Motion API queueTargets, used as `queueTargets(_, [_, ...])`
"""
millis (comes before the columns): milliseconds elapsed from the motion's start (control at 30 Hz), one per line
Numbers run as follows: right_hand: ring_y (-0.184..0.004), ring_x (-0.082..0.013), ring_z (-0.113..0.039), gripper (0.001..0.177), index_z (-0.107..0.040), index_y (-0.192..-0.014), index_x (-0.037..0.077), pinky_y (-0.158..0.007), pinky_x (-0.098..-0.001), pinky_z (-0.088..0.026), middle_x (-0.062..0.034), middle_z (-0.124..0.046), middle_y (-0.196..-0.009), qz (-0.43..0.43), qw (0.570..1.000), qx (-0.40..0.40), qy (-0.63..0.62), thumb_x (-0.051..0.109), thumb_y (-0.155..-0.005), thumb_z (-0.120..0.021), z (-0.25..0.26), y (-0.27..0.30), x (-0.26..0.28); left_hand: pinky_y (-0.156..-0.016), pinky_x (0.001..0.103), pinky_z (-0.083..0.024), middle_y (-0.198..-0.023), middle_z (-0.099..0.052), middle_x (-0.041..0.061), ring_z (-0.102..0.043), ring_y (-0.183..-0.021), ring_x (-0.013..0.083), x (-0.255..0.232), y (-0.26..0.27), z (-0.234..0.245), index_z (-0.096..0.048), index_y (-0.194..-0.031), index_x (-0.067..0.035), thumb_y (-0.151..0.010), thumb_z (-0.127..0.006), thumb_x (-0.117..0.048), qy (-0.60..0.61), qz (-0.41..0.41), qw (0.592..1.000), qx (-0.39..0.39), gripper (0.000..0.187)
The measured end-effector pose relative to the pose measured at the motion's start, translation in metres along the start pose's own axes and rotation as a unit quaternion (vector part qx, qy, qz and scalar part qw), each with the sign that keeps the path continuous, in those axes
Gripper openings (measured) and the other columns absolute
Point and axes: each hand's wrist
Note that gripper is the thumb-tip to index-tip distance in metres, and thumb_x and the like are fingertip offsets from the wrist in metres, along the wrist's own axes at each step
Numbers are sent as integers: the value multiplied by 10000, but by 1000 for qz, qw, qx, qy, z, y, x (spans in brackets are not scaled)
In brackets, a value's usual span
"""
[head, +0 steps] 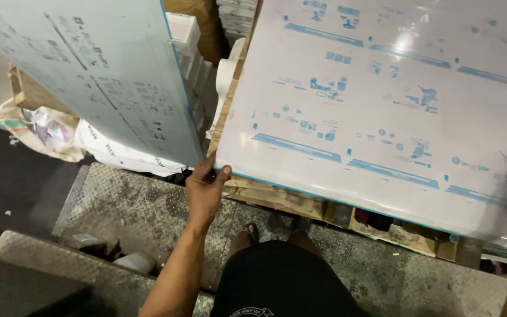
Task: Cleaning a large metal printing plate with a sponge and a solution in an industrial setting.
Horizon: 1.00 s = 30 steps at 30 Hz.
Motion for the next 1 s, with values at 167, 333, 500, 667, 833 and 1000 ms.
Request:
queueTargets(167, [-870,-422,-669,282,-715,-1123,35,-756,-517,-545,-209,-710,-976,20,981,-52,187,271,-972,-687,-63,-35,254,-763,249,-535,-1071,-682,61,-622,-837,94,-8,-2,-1,-654,-1384,-34,-913,-771,-63,-17,18,999,28,486])
queueTargets(333, [-1047,-461,-633,569,-598,-1316,-17,-874,-522,-539,-288,-633,-1221,161,986,37,-7,95,-763,-675,-99,-9,561,-730,249,-528,-1002,-707,41,-611,-784,84,2,0,-9,-674,-1348,-39,-892,-775,-58,47,45,998,3,467])
queueTargets(500, [-1126,-453,-613,777,-578,-1351,19,-921,-509,-527,-315,-584,-1319,360,914,74,-175,240,-630,-763,-91,57,683,-696,257,-475,-837,-634,33,-536,-741,99,41,11,-17,-707,-1359,-36,-909,-807,-49,39,28,997,-61,461])
queueTargets(667, [-811,-177,-636,337,-695,-1147,12,-742,-321,-521,-73,-696,-894,-32,830,289,-477,311,-1003,-632,-40,43,637,-835,280,-558,-1087,-706,117,-655,-953,145,54,31,-21,-637,-1399,19,-963,-767,-73,116,17,992,-43,465])
queueTargets(833, [-803,-104,-461,283,-626,-1057,15,-718,-292,-414,2,-570,-848,-100,914,56,-390,294,-1067,-675,11,25,422,-1005,365,-541,-1410,-575,209,-588,-1245,250,8,13,-7,-491,-1551,-12,-955,-762,-159,19,-28,998,-44,671])
queueTargets(1000, [-1017,-335,-614,259,-650,-1163,-94,-891,-419,-487,-238,-651,-1077,-49,981,-188,6,152,-1114,-712,74,42,97,-1014,403,-531,-1528,-494,190,-559,-1320,293,-44,-10,-18,-332,-1551,-29,-749,-840,-213,-60,-3,996,67,966])
Point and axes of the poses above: each hand's wrist, its own y-axis away from the middle knuckle, its own z-axis out of the back of the hand, x = y × z
